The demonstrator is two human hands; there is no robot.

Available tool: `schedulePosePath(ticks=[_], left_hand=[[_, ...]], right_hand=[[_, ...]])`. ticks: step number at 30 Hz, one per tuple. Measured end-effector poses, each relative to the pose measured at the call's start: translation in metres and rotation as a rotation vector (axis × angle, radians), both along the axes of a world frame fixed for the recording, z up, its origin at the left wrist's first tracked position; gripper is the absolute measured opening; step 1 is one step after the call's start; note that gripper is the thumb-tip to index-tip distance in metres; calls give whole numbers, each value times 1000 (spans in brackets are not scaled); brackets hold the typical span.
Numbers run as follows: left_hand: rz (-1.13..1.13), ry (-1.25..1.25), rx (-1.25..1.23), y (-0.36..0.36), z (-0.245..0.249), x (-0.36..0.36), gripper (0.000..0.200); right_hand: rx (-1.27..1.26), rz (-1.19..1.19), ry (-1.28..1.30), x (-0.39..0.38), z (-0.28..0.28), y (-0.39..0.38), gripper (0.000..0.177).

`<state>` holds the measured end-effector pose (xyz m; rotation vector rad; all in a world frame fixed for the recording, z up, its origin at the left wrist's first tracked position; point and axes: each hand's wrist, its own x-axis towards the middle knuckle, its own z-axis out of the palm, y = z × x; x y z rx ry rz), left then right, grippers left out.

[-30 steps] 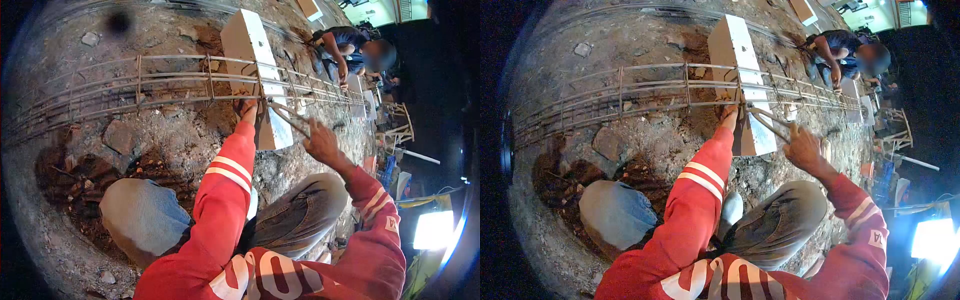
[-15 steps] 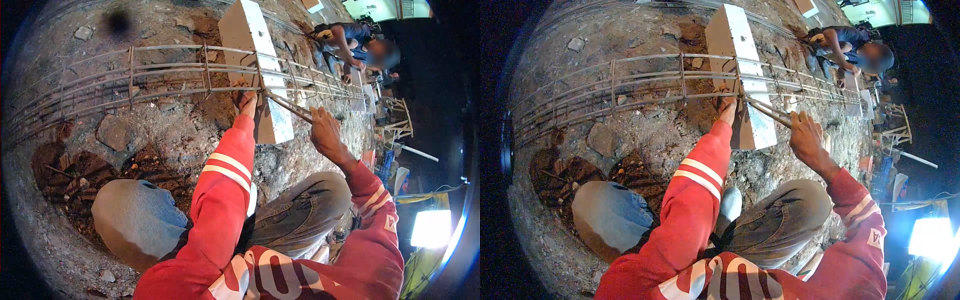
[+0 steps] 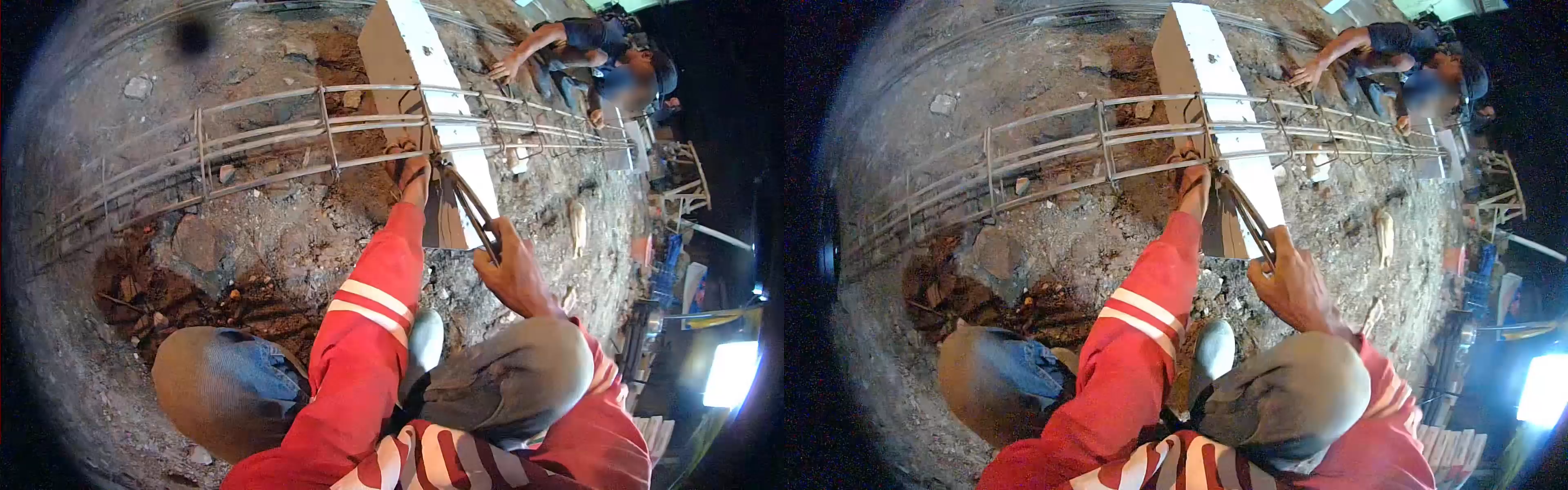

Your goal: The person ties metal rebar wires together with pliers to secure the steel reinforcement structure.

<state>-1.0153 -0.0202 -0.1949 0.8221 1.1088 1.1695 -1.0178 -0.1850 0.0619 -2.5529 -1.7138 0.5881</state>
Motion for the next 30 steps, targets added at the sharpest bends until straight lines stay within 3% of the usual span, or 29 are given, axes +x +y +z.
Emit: schedulePosePath(ticks=[1,3,4,5,7,8,9,11,12,13,17,18,19,21,23,24,25,28,30], left_hand=[[-19,3,4,-1,-2,-1,39],[-68,2,3,-6,-5,-4,39],[-82,10,14,-4,-6,-8,39],[-91,14,18,-3,-7,-10,39],[-111,23,17,-1,-10,-13,39],[-119,21,11,-1,-10,-14,39],[-122,20,15,2,-6,-16,39],[-120,10,10,1,-6,-15,39],[-122,8,3,1,-5,-15,39],[-121,4,4,1,-5,-14,39],[-82,0,3,9,-1,-11,39],[-63,4,-3,10,0,-10,39],[-48,6,-9,10,1,-10,39],[-14,8,-15,10,2,-9,39],[20,9,-26,9,4,-8,39],[39,8,-28,9,6,-8,39],[55,7,-29,10,8,-7,39],[90,3,-37,11,13,-2,39],[114,1,-31,14,18,-1,39]], right_hand=[[67,25,68,2,-1,-2,39],[184,-23,231,-8,-53,-21,40],[156,-70,171,-16,-69,-25,40],[242,-111,321,-26,-61,-21,39],[131,-216,442,-26,-43,-15,40],[230,-141,415,-17,-73,-27,41],[243,-142,418,-17,-68,-26,41],[89,-526,1340,-17,-48,-19,41],[51,-628,1481,-8,-38,-20,45],[10,-551,1534,12,-43,-22,50],[-243,-295,1030,39,-10,-4,59],[-236,-211,771,46,-6,-2,66],[-175,70,208,53,3,0,63],[-118,256,-498,56,10,0,53],[263,497,-956,62,23,15,43],[62,337,-883,46,44,35,40],[188,478,-992,60,42,41,44],[112,521,-896,66,57,53,36],[-416,118,-261,80,54,61,36]])
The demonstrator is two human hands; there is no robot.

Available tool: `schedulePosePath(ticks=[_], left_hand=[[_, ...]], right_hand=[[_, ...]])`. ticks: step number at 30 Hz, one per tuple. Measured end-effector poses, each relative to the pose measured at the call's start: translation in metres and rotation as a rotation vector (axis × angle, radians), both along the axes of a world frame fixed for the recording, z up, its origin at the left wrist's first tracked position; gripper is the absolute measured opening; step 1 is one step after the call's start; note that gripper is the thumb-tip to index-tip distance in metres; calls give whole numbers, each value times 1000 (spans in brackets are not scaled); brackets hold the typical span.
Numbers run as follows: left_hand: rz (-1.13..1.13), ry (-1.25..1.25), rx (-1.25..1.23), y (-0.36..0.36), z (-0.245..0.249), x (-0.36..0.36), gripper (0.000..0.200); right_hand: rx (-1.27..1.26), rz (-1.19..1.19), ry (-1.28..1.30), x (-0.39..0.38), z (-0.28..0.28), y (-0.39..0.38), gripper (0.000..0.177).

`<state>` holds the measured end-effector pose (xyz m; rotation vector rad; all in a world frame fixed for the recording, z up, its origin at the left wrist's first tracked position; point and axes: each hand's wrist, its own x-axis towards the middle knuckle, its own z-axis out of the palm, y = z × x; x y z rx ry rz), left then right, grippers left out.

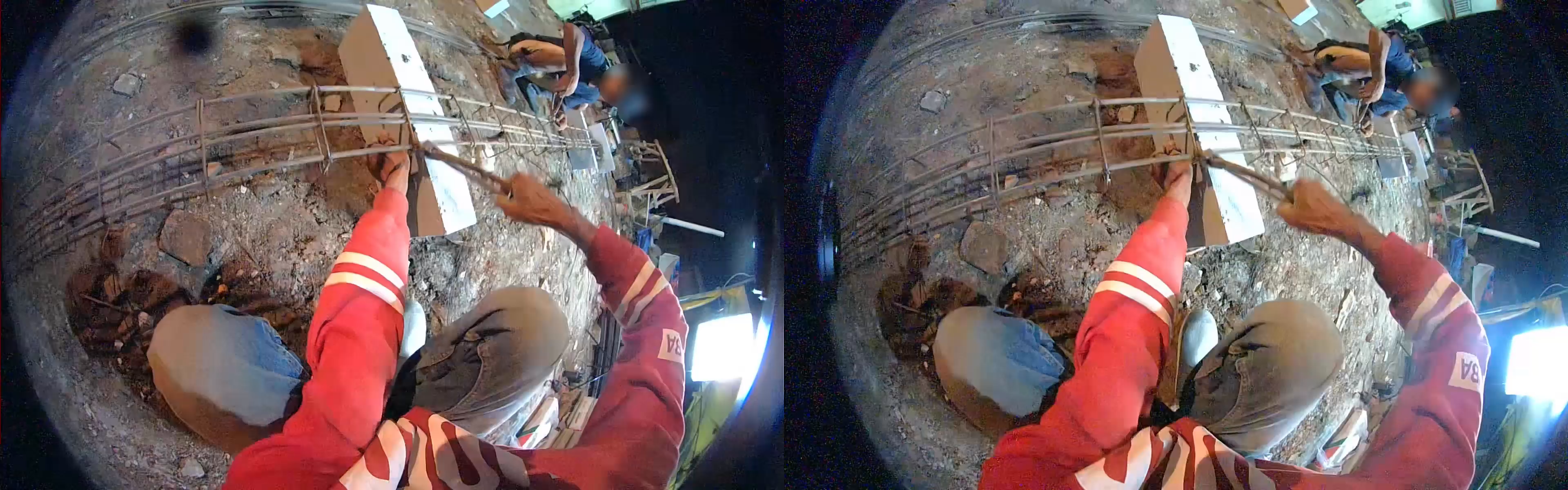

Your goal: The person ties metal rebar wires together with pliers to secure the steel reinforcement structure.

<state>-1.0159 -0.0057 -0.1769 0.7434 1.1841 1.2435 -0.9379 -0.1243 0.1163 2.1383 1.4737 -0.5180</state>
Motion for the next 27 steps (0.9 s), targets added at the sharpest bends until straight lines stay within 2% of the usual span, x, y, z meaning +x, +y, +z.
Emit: schedulePosePath(ticks=[1,3,4,6,7,9,10,12,13,15,17,19,21,22,24,25,26,27], left_hand=[[14,0,-2,1,2,-1,39],[28,2,-7,0,2,-1,39],[31,4,-7,-1,3,-1,39],[34,8,3,-1,4,-2,39],[37,11,3,-2,4,-2,39],[37,11,6,-1,5,-1,39],[40,13,8,-1,6,-1,39],[46,20,11,-1,6,-2,39],[43,19,9,-1,6,-3,39],[47,26,12,-3,6,-5,39],[48,24,0,-5,6,-5,39],[41,25,5,-5,7,-5,39],[39,35,20,-2,7,-6,39],[37,40,22,-2,8,-7,39],[31,42,28,1,9,-8,39],[20,45,35,0,8,-9,39],[11,47,43,0,7,-12,39],[4,50,47,1,8,-14,39]], right_hand=[[17,120,178,10,-4,-5,45],[162,409,58,16,-3,2,46],[160,406,57,19,-6,-2,46],[313,476,-271,-11,1,-8,46],[312,458,-102,-17,8,-14,45],[386,670,145,-1,-7,-17,47],[388,664,148,7,-10,-19,47],[-17,-87,437,-4,-3,-13,52],[-80,-117,479,5,-1,-6,53],[-70,-149,401,-2,-1,-4,47],[200,-199,515,-22,-52,-50,43],[500,-518,558,-69,-110,-79,41],[547,-632,782,-97,-133,-86,30],[546,-638,795,-106,-146,-86,30],[736,-468,468,-106,-186,-92,19],[845,-556,469,-88,-245,-102,19],[962,-637,470,-95,-262,-96,19],[946,-638,527,-94,-268,-100,20]])
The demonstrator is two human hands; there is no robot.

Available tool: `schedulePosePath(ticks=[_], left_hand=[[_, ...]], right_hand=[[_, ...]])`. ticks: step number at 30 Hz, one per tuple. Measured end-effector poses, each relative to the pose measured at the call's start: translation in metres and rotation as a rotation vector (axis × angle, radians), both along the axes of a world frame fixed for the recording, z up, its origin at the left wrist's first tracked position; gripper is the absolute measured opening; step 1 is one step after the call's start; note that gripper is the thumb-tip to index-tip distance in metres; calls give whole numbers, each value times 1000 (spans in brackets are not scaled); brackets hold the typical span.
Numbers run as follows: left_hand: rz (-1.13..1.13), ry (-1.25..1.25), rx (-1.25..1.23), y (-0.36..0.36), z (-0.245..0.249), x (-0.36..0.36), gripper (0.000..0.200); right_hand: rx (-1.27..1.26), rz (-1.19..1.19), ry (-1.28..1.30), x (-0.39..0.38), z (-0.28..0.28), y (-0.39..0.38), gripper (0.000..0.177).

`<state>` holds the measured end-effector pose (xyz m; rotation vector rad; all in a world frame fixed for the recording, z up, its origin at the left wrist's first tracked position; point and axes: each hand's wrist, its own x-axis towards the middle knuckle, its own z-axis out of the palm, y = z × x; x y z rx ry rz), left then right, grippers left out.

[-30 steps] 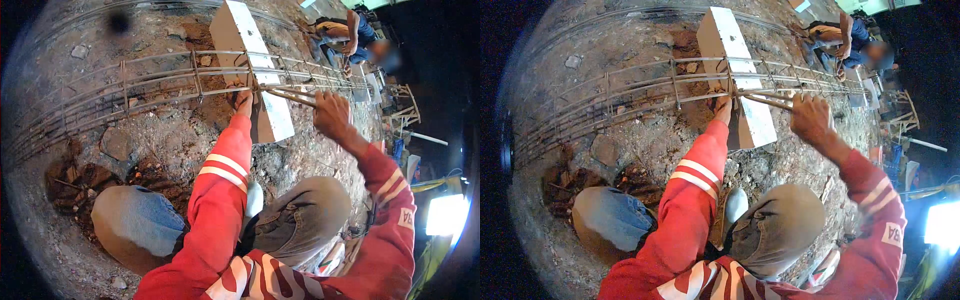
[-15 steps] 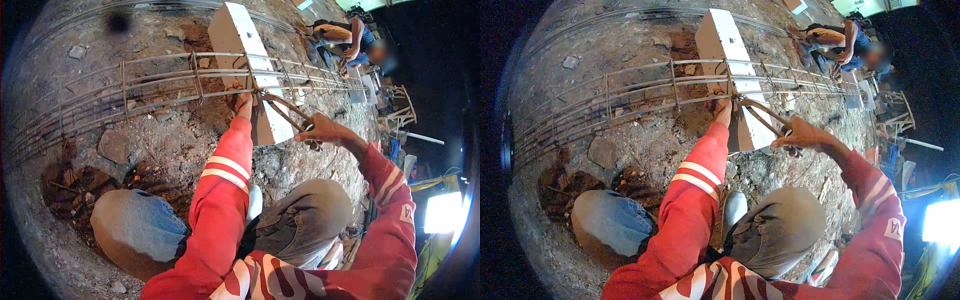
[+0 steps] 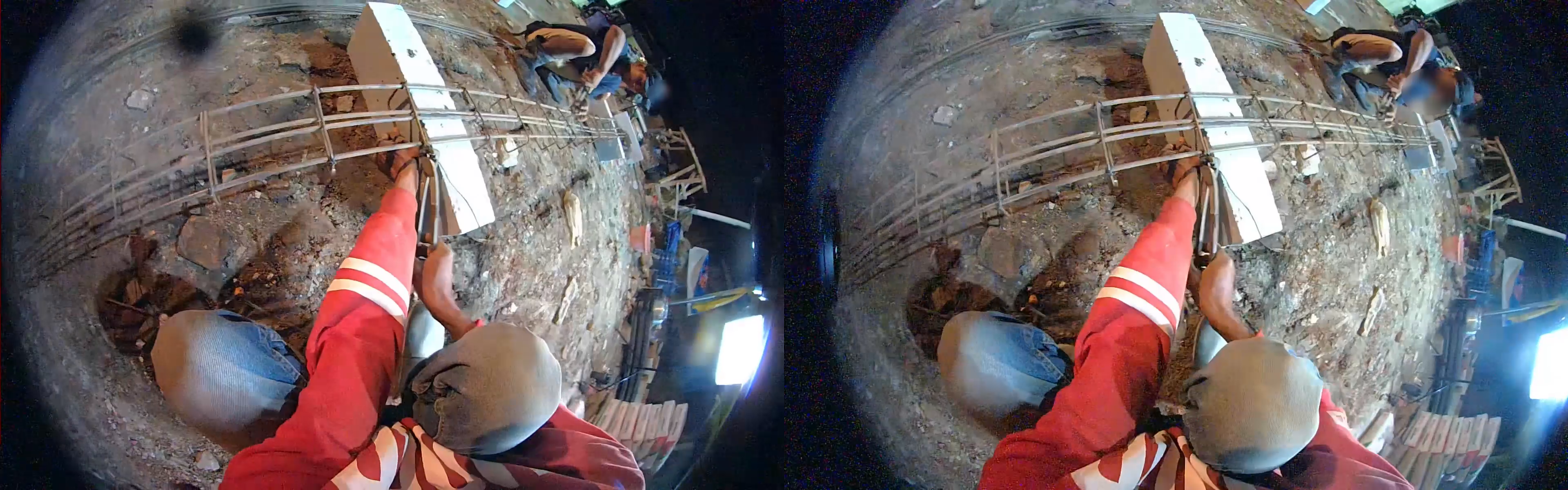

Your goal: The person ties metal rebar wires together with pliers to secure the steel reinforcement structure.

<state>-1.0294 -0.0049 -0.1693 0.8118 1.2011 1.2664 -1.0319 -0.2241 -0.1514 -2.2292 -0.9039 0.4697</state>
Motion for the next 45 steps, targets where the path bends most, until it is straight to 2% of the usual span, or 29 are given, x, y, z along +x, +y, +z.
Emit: schedulePosePath(ticks=[1,2,3,4,6,7,12,13,14,16,17,18,20,21,22,24,25,26,28,29,32,34,36,40,42,44,45], left_hand=[[1,7,2,1,0,-3,39],[0,8,2,3,0,-6,39],[-4,10,0,3,0,-8,39],[-8,13,-2,3,0,-8,39],[-9,12,-4,3,0,-8,39],[-9,12,-5,3,0,-8,39],[32,13,-38,5,-9,-15,39],[58,24,-54,2,-13,-20,39],[118,67,-57,-6,-20,-25,39],[253,130,-63,-32,-22,-31,39],[290,127,-72,-45,-12,-30,39],[262,40,-114,-54,13,-30,39],[184,-217,-243,-73,63,-27,39],[183,-225,-246,-76,73,-21,39],[158,-150,-211,-78,82,-15,40],[145,-88,-186,-78,85,-9,40],[134,-82,-144,-78,85,-10,40],[119,-74,-103,-80,84,-10,40],[95,-72,-66,-84,83,-10,39],[67,-65,-83,-84,88,-14,40],[29,-19,-136,-84,108,-28,40],[13,25,-173,-84,112,-33,40],[-76,17,-173,-81,108,-34,43],[7,25,-74,-84,107,-31,43],[-12,116,-121,-79,99,-24,44],[-23,132,-156,-79,99,-21,42],[-29,150,-192,-76,102,-23,41]], right_hand=[[4,24,49,0,-6,-4,22],[-28,111,82,-24,65,3,25],[-41,206,122,-23,87,3,25],[-112,184,698,-16,109,5,31],[120,103,1889,15,128,2,29],[127,100,1888,18,131,1,29],[-293,365,899,25,144,7,50],[-510,425,605,28,154,11,46],[-506,418,603,18,167,9,46],[-428,305,-722,-5,182,3,33],[-220,287,-865,2,174,2,26],[-223,285,-865,6,177,5,26],[-447,335,-661,20,188,15,24],[-416,443,-541,36,183,12,23],[-423,444,-551,40,184,12,23],[-436,446,-449,42,187,16,22],[-363,460,-417,42,185,15,22],[-372,464,-422,43,183,18,22],[-451,483,-268,49,178,23,24],[-298,458,-146,49,170,20,27],[-378,385,-109,48,171,14,30],[-453,402,-201,33,178,17,31],[-293,314,-53,39,163,14,30],[-415,321,-56,40,183,23,29],[-436,407,-151,27,203,27,30],[-470,380,-161,28,202,29,30],[-500,408,-61,29,207,32,31]])
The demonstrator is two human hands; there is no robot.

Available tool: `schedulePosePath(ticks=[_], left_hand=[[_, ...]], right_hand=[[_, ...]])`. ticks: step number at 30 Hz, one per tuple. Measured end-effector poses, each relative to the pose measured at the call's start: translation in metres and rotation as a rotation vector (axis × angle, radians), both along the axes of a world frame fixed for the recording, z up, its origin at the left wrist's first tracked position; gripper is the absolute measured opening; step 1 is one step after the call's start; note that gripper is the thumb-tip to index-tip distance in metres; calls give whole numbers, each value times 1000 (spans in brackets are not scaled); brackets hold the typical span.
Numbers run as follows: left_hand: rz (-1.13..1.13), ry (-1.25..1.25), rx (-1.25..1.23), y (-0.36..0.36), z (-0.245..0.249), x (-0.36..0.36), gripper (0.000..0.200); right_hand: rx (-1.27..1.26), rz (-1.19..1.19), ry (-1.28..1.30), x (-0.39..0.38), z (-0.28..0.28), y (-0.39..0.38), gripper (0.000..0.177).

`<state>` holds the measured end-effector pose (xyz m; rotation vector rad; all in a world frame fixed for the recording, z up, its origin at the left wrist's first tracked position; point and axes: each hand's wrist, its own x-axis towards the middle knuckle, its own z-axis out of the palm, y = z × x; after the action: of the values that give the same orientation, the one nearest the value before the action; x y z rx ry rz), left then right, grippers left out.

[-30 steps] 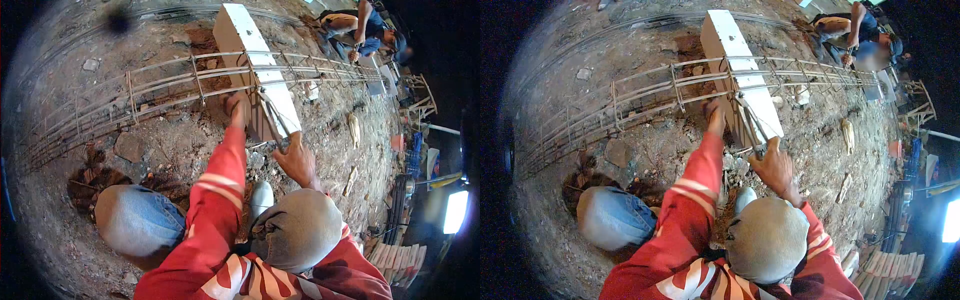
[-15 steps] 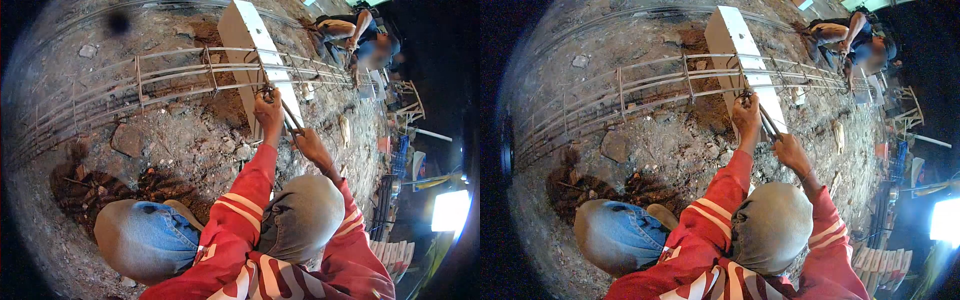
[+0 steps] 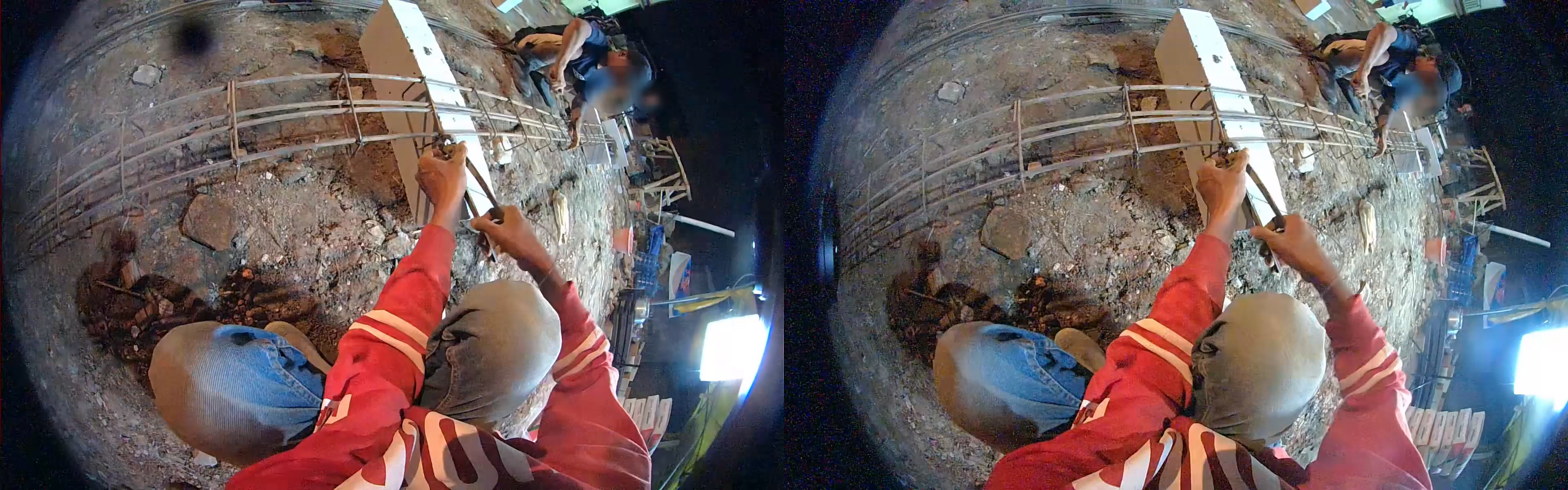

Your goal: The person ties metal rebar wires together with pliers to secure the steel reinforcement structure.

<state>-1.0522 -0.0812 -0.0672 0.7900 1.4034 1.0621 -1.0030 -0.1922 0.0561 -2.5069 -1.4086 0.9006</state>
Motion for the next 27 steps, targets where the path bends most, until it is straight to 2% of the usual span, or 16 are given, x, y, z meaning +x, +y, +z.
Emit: schedulePosePath(ticks=[1,2,3,5,7,9,10,11,12,13,15,16,20,23,26,27], left_hand=[[-6,20,-40,2,2,-2,39],[-74,-502,-210,5,19,-15,38],[-123,-592,-180,11,7,-8,35],[-193,-921,-511,11,20,4,32],[-221,-1615,-542,4,15,27,21],[-359,-1898,-345,1,1,57,16],[-407,-1993,-275,-1,1,66,15],[-192,-1979,-328,-4,11,66,15],[20,-1952,-378,-4,23,64,17],[112,-1964,-417,0,36,63,22],[244,-1890,-544,6,53,60,25],[317,-1853,-534,8,60,59,27],[356,-1779,-594,16,61,68,29],[421,-1755,-771,26,71,63,32],[340,-1696,-657,35,64,78,32],[294,-1419,-769,40,68,77,28]], right_hand=[[-54,1,95,2,6,2,33],[-129,-24,185,12,17,9,35],[-173,-49,265,14,33,19,33],[-291,-105,424,34,50,33,30],[-402,-30,476,34,71,49,31],[-413,-13,390,46,71,56,40],[-433,157,36,62,68,60,46],[-444,326,-318,75,62,62,54],[-193,653,-872,81,50,48,70],[-211,422,-1076,9,62,40,67],[214,621,-1457,5,39,21,57],[217,532,-1451,12,29,20,42],[300,498,-1455,58,13,40,27],[102,490,-1305,61,33,59,24],[86,523,-1285,68,38,68,21],[22,521,-1231,66,42,70,23]])
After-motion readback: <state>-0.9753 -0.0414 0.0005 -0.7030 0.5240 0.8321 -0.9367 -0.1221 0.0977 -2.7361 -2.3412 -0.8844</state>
